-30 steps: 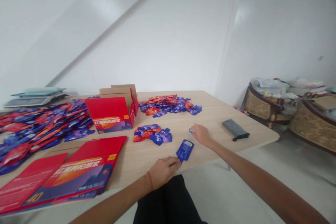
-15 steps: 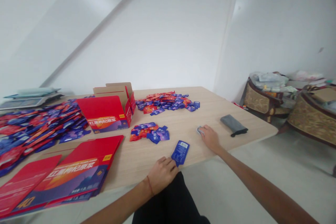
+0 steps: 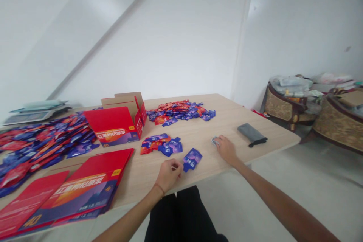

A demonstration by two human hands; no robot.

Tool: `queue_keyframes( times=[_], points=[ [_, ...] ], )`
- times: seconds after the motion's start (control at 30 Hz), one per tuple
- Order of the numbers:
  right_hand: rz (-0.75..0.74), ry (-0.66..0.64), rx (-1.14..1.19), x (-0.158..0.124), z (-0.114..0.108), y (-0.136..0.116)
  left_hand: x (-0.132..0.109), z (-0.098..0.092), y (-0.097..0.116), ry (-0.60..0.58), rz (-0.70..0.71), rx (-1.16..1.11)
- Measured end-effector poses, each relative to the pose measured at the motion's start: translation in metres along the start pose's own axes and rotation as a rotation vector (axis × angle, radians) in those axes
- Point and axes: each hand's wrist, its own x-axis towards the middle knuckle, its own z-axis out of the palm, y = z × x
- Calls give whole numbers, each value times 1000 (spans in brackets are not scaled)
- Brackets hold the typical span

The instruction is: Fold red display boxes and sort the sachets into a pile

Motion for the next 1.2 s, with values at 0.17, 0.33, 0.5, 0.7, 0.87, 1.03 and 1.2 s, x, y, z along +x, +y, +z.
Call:
queue_keyframes(
  times=[0.17,0.33,0.5,0.7,0.87,1.03,1.2],
  points=[
    [-10,14,-3,-1,-1,0,-2,-5,1,-69,69,425],
    [-16,20,-13,-1,3,2,-23,-11,12,-112,512,782],
    [-11,20,-24,0,5,4,-33,-7,-11,-198,934,911],
    [-53,-22,-29,7,-18,-15,-26,-10,-30,-203,965,744],
    [-363,45,60,-12,-47,-73,-28,-13,-29,-218,964,709],
    [-683,-59,27,-42,-51,-128,-29,-9,-34,-177,958,800],
    [-777,-96,-12,-52,-31,-141,-28,-3,-41,-142,959,891]
  ],
)
